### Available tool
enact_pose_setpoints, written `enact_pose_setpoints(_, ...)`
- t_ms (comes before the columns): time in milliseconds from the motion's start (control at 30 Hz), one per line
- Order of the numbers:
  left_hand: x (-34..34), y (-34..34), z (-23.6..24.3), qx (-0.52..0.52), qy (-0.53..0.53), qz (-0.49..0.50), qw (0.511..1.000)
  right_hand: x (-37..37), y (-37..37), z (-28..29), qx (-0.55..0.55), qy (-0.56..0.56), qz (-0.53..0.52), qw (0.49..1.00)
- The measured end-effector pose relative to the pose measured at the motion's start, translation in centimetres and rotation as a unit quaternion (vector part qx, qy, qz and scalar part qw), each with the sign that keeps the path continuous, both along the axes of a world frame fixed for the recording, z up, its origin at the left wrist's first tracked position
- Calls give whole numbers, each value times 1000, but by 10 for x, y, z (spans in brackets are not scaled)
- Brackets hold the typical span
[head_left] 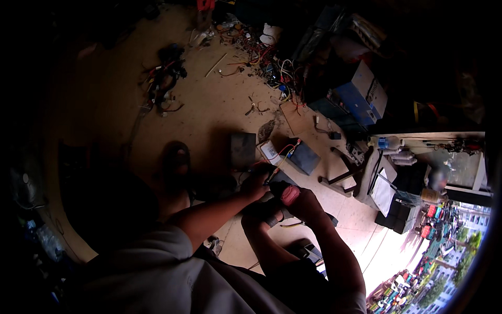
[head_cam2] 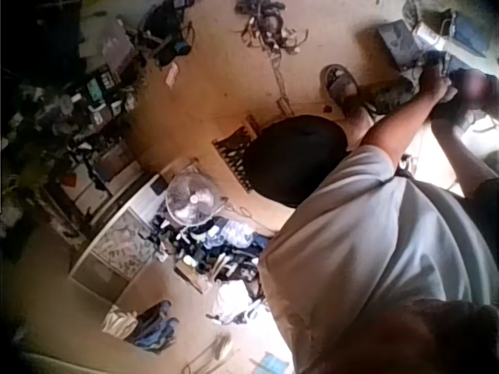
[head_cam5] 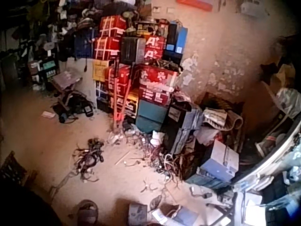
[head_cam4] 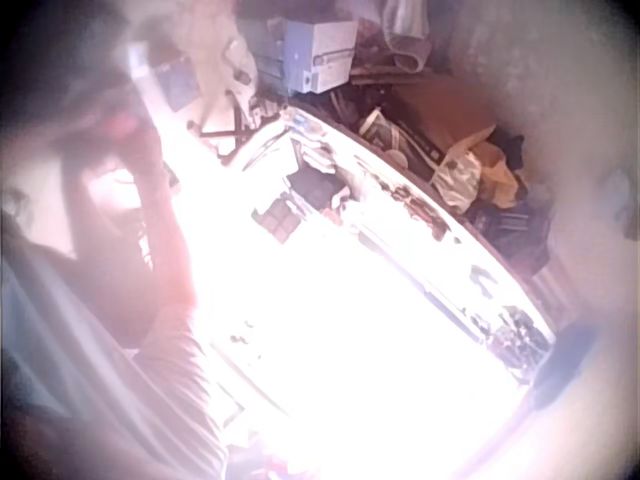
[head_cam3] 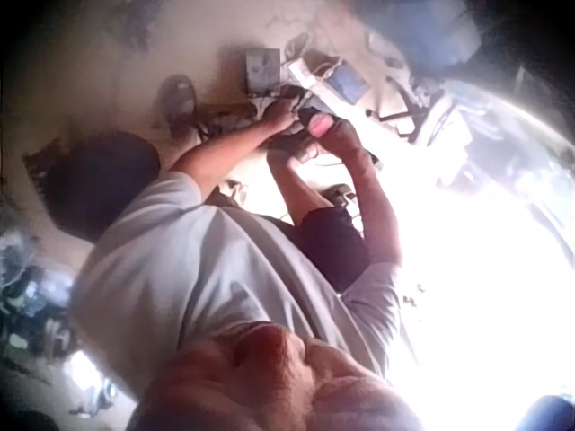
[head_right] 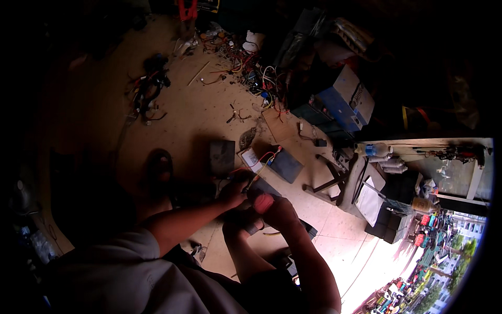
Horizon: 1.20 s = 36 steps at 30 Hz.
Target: The person connects wires to several lead-acid battery units on the floor using an electric drill and moves the batteries around the workspace.
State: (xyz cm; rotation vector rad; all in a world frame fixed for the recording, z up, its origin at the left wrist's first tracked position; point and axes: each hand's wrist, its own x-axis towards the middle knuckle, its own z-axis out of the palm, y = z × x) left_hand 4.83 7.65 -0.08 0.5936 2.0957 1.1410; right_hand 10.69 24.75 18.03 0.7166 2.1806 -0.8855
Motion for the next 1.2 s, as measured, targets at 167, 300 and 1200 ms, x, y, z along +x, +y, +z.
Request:
enact_pose_setpoints(167, -7, -1, 19, -45, -28, -22, 998, -8, -6, 13, -5, 28, 14, 1000)
enact_pose_setpoints(300, -2, 1, 2, -19, 12, -11, 1000, -18, -18, 30, 30, 32, 40, 998)
enact_pose_setpoints(1200, -18, 10, 21, -61, 81, -74, 992, -11, 19, 13, -43, -18, -26, 999)
